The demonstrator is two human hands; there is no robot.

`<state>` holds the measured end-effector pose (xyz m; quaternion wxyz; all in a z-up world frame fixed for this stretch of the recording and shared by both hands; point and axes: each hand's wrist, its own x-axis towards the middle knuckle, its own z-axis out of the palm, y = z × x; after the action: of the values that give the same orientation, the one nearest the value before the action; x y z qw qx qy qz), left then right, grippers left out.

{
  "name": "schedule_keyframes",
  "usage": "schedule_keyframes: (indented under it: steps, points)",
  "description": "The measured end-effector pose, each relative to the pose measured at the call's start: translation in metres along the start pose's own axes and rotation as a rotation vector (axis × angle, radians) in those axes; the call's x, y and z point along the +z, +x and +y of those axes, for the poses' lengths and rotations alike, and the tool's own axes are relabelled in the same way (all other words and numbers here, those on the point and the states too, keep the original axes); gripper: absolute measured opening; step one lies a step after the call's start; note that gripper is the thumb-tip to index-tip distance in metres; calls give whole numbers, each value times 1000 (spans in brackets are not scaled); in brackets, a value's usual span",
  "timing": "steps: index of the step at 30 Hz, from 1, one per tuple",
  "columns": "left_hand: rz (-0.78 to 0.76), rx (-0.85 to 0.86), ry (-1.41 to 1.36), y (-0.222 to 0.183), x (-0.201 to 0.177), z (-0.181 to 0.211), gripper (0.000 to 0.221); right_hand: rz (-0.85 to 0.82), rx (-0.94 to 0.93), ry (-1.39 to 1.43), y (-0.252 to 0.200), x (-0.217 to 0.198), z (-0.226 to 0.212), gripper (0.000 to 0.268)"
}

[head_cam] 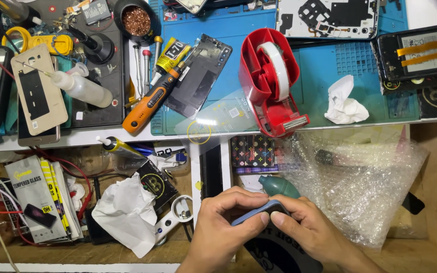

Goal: Cleaning a smartphone screen using a cloth and air blower at a repair station

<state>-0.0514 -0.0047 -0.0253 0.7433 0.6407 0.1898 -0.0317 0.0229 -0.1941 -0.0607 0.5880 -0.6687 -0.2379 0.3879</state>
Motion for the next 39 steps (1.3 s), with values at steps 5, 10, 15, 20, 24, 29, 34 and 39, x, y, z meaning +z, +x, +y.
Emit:
schedule_keyframes:
  steps: [5, 10, 15, 20, 24, 29, 34, 39]
  points:
    - [-52, -33, -78, 1, -5, -8, 15, -10, -16, -28, 0, -2, -3, 43]
    - [-44, -131, -157, -1, -6, -8, 11, -71, -97, -218, 0, -5, -4, 50]
    - [-32, -181, -141, -3, -7, -6, 10, -168, 0, -297, -6, -6, 0, 45]
    - [-36, -164, -70, -2, -5, -4, 11, -214, 7, -286, -5, -8, -10, 45]
    - [-10, -200, -63, 1, 2, 2, 28, -264, -46, -273, -5, -7, -9, 40]
    - [5, -169, 169, 8, 4, -1, 46, -325, 124, -393, -14, 1, 13, 38]
    - [-75, -239, 82, 13, 1, 12, 44, -287, -100, -190, -4, -6, -19, 50]
    - [-63, -228, -129, 10, -6, 11, 35, -262, -94, -199, -4, -9, -25, 55]
